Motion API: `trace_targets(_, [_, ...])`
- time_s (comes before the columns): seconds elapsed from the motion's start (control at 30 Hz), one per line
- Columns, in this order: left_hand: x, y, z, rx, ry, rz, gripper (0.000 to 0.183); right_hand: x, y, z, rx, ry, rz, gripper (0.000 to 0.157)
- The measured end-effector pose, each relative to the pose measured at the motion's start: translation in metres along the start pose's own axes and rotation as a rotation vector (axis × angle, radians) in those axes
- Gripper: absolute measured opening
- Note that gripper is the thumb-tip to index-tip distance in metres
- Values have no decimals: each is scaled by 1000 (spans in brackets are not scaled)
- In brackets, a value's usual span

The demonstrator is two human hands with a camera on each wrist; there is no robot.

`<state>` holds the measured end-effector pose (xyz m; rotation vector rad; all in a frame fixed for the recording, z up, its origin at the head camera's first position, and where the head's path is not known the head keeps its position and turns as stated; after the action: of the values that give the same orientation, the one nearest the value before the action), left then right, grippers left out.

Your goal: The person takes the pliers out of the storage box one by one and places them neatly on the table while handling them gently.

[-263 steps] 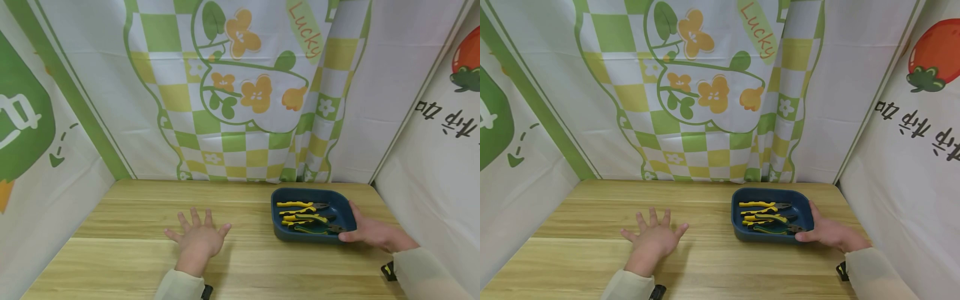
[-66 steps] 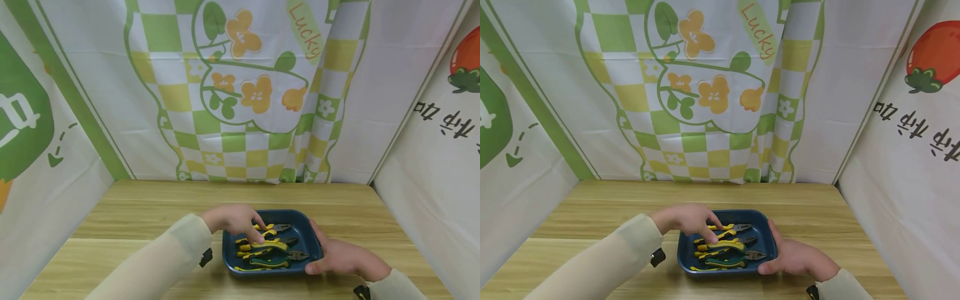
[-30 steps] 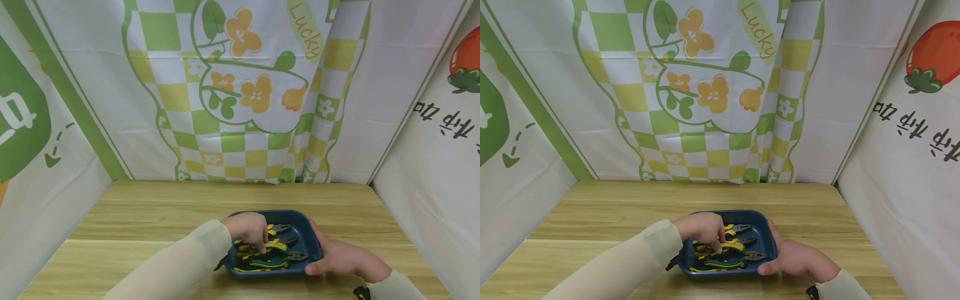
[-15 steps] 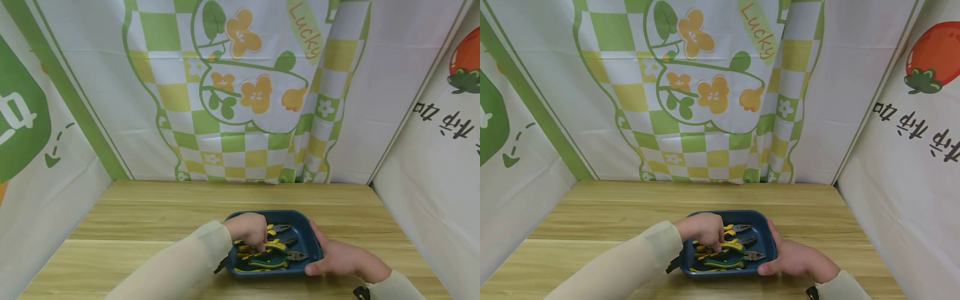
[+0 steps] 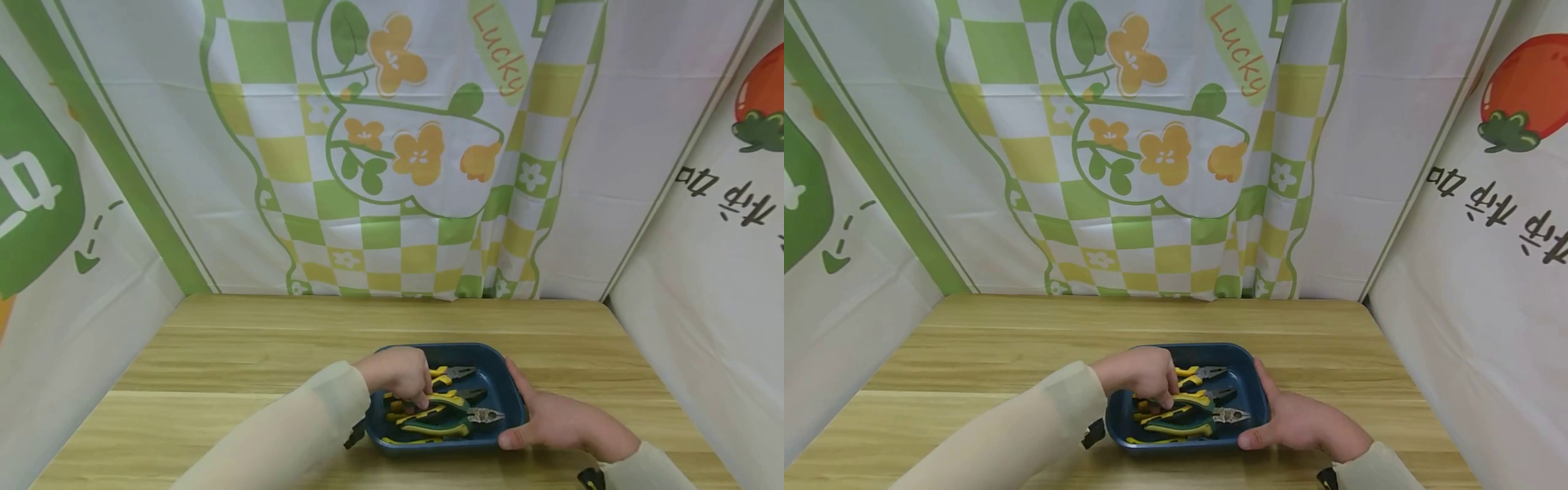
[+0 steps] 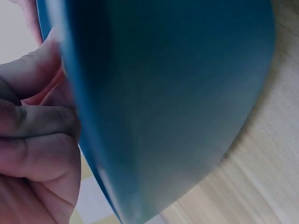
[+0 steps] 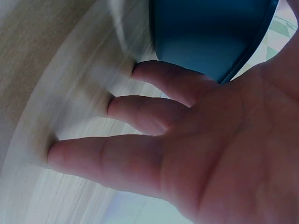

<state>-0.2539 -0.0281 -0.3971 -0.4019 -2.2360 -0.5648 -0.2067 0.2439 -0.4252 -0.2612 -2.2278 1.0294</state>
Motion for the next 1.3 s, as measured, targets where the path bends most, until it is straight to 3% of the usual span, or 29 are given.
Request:
trace_targets(0.1, [-1, -3, -2, 4, 4, -78, 15, 0, -1, 0, 1, -1, 3, 126])
trace_targets(0.3, [-1, -11, -5, -28, 32, -134, 13, 0, -2, 0, 14, 12, -9, 127])
trace_targets(0.83, [6, -34, -13, -78, 19, -676, 19, -1, 0, 0, 21, 7, -13, 127])
trace_targets(1.07, [11, -57, -22, -132, 61, -862, 25, -1, 0, -1, 16, 19, -32, 127])
trace_targets(1.3, [13, -87, -35, -125, 143, -914, 24, -1, 1, 0, 12, 23, -25, 127])
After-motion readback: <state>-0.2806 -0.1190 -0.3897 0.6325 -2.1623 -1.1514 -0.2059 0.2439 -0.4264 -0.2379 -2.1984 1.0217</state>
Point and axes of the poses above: each hand's wrist, its own z-axis towards the middle knuckle, its own x-axis out of the back of the hand, y = z × x, the point moved 1 cm from there along z, towards the middle knuckle, and after that the axes turned 11 degrees about -y, right-handed, at the moved point
